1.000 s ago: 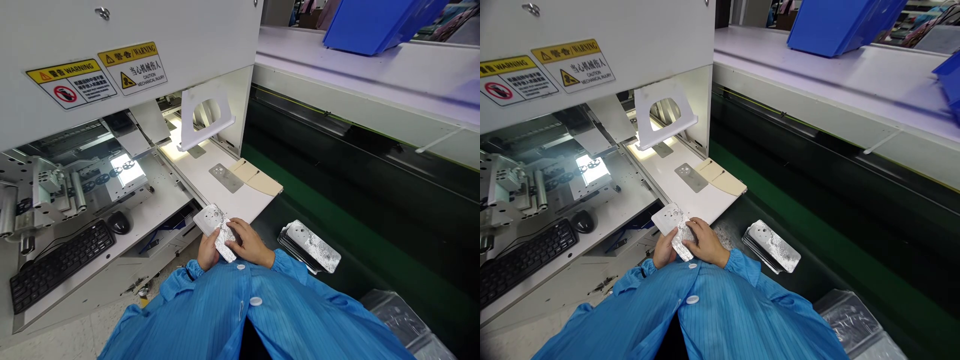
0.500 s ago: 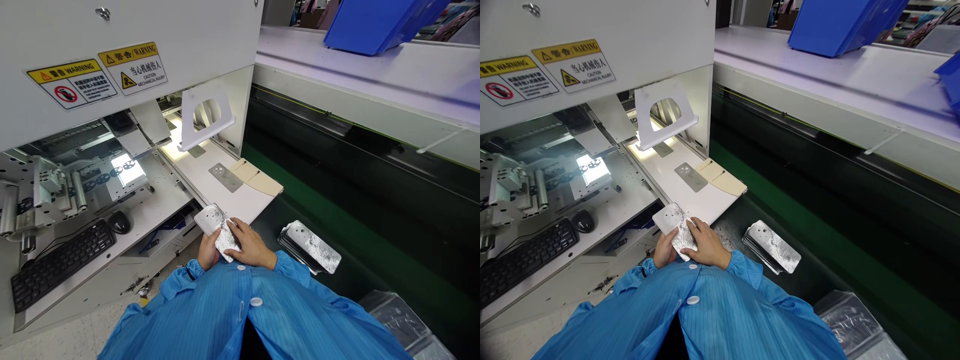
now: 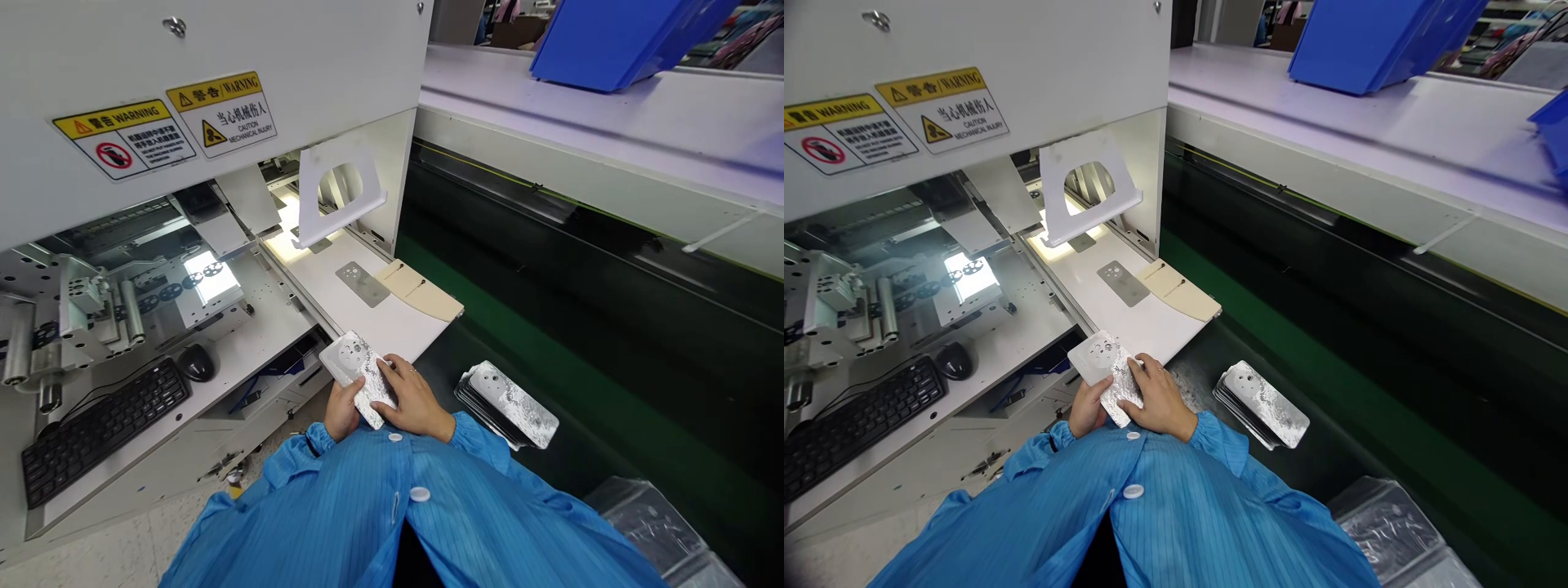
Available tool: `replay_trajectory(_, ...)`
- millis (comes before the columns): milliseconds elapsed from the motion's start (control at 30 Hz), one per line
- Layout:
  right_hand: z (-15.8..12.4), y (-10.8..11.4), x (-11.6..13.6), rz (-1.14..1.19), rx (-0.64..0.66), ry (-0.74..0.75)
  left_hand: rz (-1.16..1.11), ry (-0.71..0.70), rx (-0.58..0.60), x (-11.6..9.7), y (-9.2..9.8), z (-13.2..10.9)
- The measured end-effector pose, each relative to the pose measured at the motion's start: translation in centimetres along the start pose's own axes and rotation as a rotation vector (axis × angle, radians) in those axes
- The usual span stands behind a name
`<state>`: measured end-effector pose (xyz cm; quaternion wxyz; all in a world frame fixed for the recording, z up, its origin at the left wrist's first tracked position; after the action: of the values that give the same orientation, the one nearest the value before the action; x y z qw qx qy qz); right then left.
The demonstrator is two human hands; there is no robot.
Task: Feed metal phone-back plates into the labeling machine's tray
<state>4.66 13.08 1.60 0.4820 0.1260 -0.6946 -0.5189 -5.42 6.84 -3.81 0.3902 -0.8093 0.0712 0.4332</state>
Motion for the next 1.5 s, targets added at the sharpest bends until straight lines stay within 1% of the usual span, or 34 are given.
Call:
replay_trajectory(233, 0.1, -0.2, 0.0, -0.001, 0.009, 0.003, 0.019, -0.001, 0.065, 0.2, -0.2, 0.1)
replay_trajectory(467, 0.0, 0.1, 0.0, 0.030, -0.030, -0.004, 0.002, -0.003, 0.057, 0.1, -0.3, 0.0)
replay_trajectory(700, -0.2, 0.7, 0.3, 0.042, -0.105, 0.021, 0.004, -0.021, 0.052, 0.0, 0.0, 0.1)
replay_trajectory(967, -0.3, 0.7, 0.3, 0.042, -0.116, 0.027, -0.006, -0.031, 0.043, 0.3, 0.5, 0.3)
replay_trajectory(1500, -0.3, 0.8, 0.2, 0.060, -0.119, 0.035, 0.002, -0.023, 0.044, 0.1, 0.2, 0.1)
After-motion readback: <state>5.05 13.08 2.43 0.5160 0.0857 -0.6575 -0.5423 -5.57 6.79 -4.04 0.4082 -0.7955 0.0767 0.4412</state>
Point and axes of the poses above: each hand's wrist, its own z-axis towards the middle knuckle, its own y-axis out of the back of the hand, x = y × z, the point moved 8 cm from there along z, towards the middle knuckle, and after that the axes turned 6 degrees about -y, right-handed, at the moved point
